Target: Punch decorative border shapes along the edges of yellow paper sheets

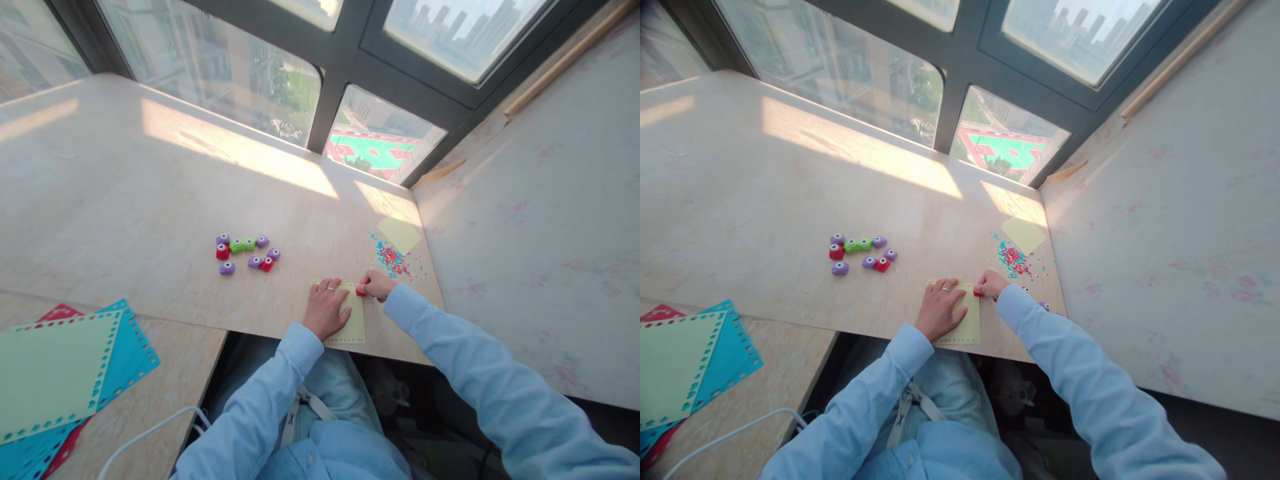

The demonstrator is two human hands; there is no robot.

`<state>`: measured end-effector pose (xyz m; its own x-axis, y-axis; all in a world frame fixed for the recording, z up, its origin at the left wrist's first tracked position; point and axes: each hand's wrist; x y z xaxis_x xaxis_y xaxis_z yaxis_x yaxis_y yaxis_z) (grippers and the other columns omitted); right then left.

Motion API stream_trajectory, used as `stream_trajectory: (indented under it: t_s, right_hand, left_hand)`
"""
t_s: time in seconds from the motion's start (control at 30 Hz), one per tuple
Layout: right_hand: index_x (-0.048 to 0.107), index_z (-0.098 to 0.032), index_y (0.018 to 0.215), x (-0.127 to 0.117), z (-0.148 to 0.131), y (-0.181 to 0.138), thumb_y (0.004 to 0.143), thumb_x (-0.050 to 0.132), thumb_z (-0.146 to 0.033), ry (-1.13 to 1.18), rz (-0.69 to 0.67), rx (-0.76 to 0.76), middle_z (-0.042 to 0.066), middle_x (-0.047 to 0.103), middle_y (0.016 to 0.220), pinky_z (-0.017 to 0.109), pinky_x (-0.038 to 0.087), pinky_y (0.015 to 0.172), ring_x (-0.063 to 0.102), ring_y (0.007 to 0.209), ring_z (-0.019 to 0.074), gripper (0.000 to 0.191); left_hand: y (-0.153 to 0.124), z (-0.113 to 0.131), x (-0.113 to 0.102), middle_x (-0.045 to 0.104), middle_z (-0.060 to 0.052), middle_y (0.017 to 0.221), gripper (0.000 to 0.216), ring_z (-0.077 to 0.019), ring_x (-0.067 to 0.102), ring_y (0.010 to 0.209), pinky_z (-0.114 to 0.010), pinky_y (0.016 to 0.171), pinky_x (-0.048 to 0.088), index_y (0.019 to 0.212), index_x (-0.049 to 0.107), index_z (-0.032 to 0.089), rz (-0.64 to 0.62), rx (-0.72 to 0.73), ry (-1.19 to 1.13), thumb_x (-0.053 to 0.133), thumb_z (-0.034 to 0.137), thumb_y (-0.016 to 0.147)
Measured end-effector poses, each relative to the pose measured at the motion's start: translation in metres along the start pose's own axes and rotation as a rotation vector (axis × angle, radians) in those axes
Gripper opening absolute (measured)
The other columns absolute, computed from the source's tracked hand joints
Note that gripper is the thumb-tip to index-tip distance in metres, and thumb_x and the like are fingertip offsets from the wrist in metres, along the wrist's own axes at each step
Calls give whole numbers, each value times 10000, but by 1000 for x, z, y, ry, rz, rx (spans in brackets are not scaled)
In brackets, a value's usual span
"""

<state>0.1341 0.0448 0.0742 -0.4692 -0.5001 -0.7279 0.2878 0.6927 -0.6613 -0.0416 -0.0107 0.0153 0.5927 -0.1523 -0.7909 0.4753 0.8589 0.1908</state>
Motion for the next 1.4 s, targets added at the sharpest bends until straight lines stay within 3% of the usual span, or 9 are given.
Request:
stream_trajectory:
  t_s: [0.5, 0.7, 0.93, 1.07, 1.17, 1.4]
  right_hand:
    - [513, -183, 688, 7, 16, 10, 762, 785, -304, 252, -4, -35, -121, 346, 412, 186, 219, 373, 305, 335, 48, 307]
    - [492, -191, 792, 23, 33, 4, 878, 649, -298, 408, 65, -190, -109, 424, 464, 174, 316, 396, 384, 371, 63, 208]
    - [529, -164, 949, 38, 54, 1, 927, 507, -417, 509, 205, -362, -86, 468, 574, 186, 384, 466, 425, 450, 78, 255]
    - [579, -162, 1092, 46, 58, 3, 833, 612, -326, 471, 314, -460, -50, 533, 697, 245, 469, 625, 521, 603, 116, 309]
    - [650, -171, 1018, 50, 60, 5, 756, 666, -251, 414, 424, -503, 17, 590, 856, 321, 476, 828, 574, 831, 174, 275]
    - [697, -176, 1044, 46, 74, 11, 804, 604, -235, 289, 559, -517, 97, 635, 1049, 383, 423, 977, 572, 1028, 231, 264]
  left_hand:
    - [2, 0, 1, 579, -111, 1319, 302, -312, 461, 1228, -492, 968, 377, 1096, 668, 241, 12, -3, 13, 656, 375, 825]
    - [2, -1, 3, 588, -108, 1313, 294, -308, 463, 1233, -492, 975, 373, 1094, 677, 247, 30, 6, 18, 651, 378, 832]
    - [2, -3, 5, 611, -96, 1293, 299, -297, 488, 1210, -481, 977, 382, 1093, 686, 240, 45, 18, 40, 658, 372, 827]
    - [2, -3, 6, 617, -95, 1288, 299, -297, 491, 1210, -477, 970, 385, 1085, 688, 239, 47, 14, 45, 667, 380, 823]
    - [2, -3, 5, 618, -95, 1285, 297, -297, 492, 1213, -479, 972, 384, 1080, 691, 240, 45, 8, 44, 674, 379, 818]
    - [3, -3, 5, 621, -87, 1284, 287, -285, 491, 1217, -473, 986, 379, 1079, 691, 248, 45, -3, 27, 679, 359, 815]
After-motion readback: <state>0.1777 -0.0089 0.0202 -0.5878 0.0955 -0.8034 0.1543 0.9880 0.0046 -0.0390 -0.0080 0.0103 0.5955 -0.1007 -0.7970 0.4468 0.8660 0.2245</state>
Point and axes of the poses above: each hand's wrist, its own y-axis towards the middle knuckle, its own x-axis out of the palm, z = x × y
